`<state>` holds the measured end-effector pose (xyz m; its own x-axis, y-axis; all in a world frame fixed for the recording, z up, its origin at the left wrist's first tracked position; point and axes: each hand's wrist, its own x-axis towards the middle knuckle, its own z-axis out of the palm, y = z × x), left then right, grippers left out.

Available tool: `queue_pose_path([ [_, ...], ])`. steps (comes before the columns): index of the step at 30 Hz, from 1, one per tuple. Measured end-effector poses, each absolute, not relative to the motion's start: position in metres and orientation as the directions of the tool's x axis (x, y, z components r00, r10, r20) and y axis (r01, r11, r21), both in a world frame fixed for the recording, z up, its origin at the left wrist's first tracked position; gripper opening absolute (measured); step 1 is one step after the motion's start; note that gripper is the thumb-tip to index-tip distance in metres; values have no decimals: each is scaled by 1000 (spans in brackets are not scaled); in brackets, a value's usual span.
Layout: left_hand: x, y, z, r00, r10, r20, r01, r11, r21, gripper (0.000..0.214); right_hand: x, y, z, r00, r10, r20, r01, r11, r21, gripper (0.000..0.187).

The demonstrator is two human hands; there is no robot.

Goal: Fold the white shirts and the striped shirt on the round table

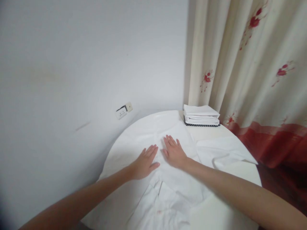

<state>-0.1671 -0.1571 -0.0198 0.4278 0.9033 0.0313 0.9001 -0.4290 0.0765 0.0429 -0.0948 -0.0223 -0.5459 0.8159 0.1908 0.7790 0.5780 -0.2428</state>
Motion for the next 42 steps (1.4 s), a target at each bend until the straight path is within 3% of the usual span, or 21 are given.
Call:
queue_pose_path([
  [6, -161, -179, -34, 443, 896, 26, 894, -443, 61, 70, 50, -109, -47, -528, 842, 111, 820, 540, -192, 65],
  [12, -184, -183, -15, 449, 892, 42, 872, -448, 199, 65, 51, -110, -45, -524, 844, 113, 829, 536, -158, 62],
  [21, -291, -221, 13, 92, 960, 263, 938, -172, 302, 41, 51, -107, -53, -534, 836, 131, 828, 548, -120, 61],
  [25, -333, -241, 9, -64, 954, 292, 954, -28, 298, 34, 52, -105, -57, -532, 836, 135, 831, 546, -108, 61],
  [31, -358, -278, -1, -175, 972, 160, 950, 124, 285, 32, 54, -102, -63, -526, 838, 145, 831, 542, -123, 61],
  [36, -375, -317, -9, -146, 989, -29, 872, 143, 467, 46, 56, -99, -71, -531, 824, 200, 824, 557, -107, 60],
  [39, -375, -340, -9, -60, 987, -148, 830, 131, 542, 68, 58, -98, -76, -553, 789, 267, 808, 587, -60, 58],
  [42, -364, -355, -9, -14, 992, -128, 828, 84, 554, 75, 59, -96, -80, -557, 777, 294, 806, 591, -33, 57],
])
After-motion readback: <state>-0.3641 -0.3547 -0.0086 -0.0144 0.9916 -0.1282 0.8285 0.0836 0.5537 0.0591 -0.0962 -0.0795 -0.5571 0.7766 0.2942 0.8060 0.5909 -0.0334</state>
